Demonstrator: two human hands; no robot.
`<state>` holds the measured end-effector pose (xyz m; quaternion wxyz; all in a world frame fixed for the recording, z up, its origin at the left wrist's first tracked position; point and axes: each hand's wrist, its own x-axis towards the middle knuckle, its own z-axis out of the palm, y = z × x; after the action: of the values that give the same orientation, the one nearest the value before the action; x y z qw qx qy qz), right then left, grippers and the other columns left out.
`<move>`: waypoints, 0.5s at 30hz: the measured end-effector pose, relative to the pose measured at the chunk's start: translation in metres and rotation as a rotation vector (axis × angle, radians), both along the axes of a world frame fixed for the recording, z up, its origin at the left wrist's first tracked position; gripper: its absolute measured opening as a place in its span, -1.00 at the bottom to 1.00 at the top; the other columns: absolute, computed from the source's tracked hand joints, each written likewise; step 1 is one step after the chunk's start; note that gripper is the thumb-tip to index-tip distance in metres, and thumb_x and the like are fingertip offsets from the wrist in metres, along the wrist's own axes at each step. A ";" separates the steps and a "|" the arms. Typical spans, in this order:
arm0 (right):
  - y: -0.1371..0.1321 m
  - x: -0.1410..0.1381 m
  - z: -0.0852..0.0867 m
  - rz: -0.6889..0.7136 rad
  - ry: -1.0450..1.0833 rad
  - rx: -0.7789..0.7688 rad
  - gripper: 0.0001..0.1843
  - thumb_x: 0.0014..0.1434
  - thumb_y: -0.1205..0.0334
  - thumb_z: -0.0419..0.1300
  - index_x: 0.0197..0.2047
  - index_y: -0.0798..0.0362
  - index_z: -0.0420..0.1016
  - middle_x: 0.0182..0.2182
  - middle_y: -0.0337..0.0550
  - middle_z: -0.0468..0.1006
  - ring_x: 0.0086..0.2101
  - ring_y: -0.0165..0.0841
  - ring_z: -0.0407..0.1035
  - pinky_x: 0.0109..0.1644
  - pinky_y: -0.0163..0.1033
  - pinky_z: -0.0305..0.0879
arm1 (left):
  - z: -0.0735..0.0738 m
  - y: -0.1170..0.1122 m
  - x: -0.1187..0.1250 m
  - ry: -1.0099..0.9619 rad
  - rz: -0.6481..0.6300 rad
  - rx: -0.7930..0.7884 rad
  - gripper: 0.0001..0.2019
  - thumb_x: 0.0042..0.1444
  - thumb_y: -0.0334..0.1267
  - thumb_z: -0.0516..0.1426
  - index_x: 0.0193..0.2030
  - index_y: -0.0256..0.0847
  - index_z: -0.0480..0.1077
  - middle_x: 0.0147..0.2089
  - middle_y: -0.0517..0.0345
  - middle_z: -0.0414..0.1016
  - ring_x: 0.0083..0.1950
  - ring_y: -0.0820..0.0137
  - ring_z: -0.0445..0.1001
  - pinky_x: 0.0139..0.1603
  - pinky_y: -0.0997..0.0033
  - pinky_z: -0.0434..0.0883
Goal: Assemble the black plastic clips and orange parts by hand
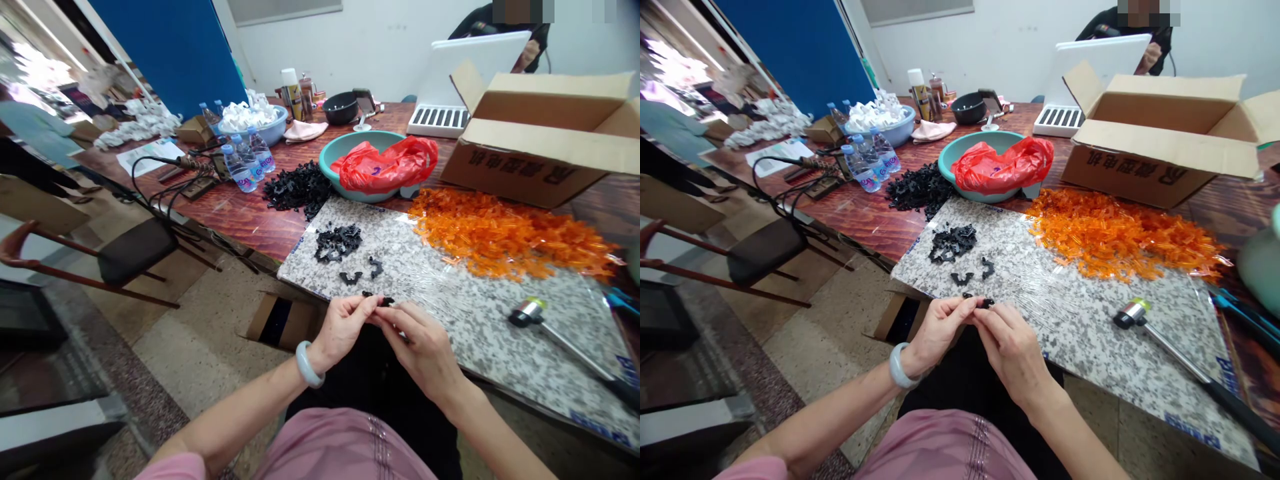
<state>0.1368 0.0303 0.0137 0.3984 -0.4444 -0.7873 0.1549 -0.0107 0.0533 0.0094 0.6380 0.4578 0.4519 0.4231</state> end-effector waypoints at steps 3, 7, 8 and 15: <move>0.000 0.001 0.002 -0.054 0.034 -0.035 -0.87 0.25 0.31 0.09 -0.15 0.03 0.42 -0.37 -0.17 0.49 -0.41 -0.41 0.37 -0.32 -0.31 0.32 | 0.005 0.001 0.000 0.098 -0.002 0.091 -0.70 0.14 -0.12 0.12 -0.40 -0.35 0.52 -0.46 0.15 0.48 -0.39 0.44 0.39 -0.30 0.49 0.35; 0.002 0.005 0.010 -0.134 0.087 -0.197 -0.89 0.18 0.25 0.18 -0.18 0.01 0.41 -0.45 -0.26 0.51 -0.53 -0.46 0.36 -0.43 -0.35 0.31 | 0.008 0.001 -0.001 0.213 -0.039 0.180 -0.64 0.16 -0.10 0.08 -0.51 -0.34 0.45 -0.53 0.19 0.37 -0.45 0.49 0.30 -0.40 0.54 0.27; 0.002 0.006 0.012 -0.140 0.099 -0.239 -0.89 0.17 0.24 0.19 -0.20 0.01 0.41 -0.47 -0.28 0.50 -0.55 -0.46 0.36 -0.45 -0.36 0.31 | 0.008 0.001 -0.002 0.223 -0.049 0.185 -0.63 0.17 -0.09 0.08 -0.51 -0.34 0.44 -0.53 0.19 0.37 -0.45 0.49 0.30 -0.41 0.54 0.26; 0.002 0.002 0.011 -0.117 0.072 -0.208 -0.92 0.18 0.31 0.16 -0.26 0.02 0.47 -0.44 -0.24 0.52 -0.49 -0.42 0.38 -0.40 -0.34 0.28 | 0.005 0.001 0.000 0.160 -0.035 0.141 -0.66 0.16 -0.11 0.09 -0.45 -0.35 0.47 -0.49 0.16 0.43 -0.40 0.44 0.38 -0.33 0.50 0.34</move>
<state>0.1390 0.0325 0.0244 0.3866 -0.5227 -0.7247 0.2280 -0.0103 0.0539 0.0142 0.5734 0.5418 0.4623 0.4049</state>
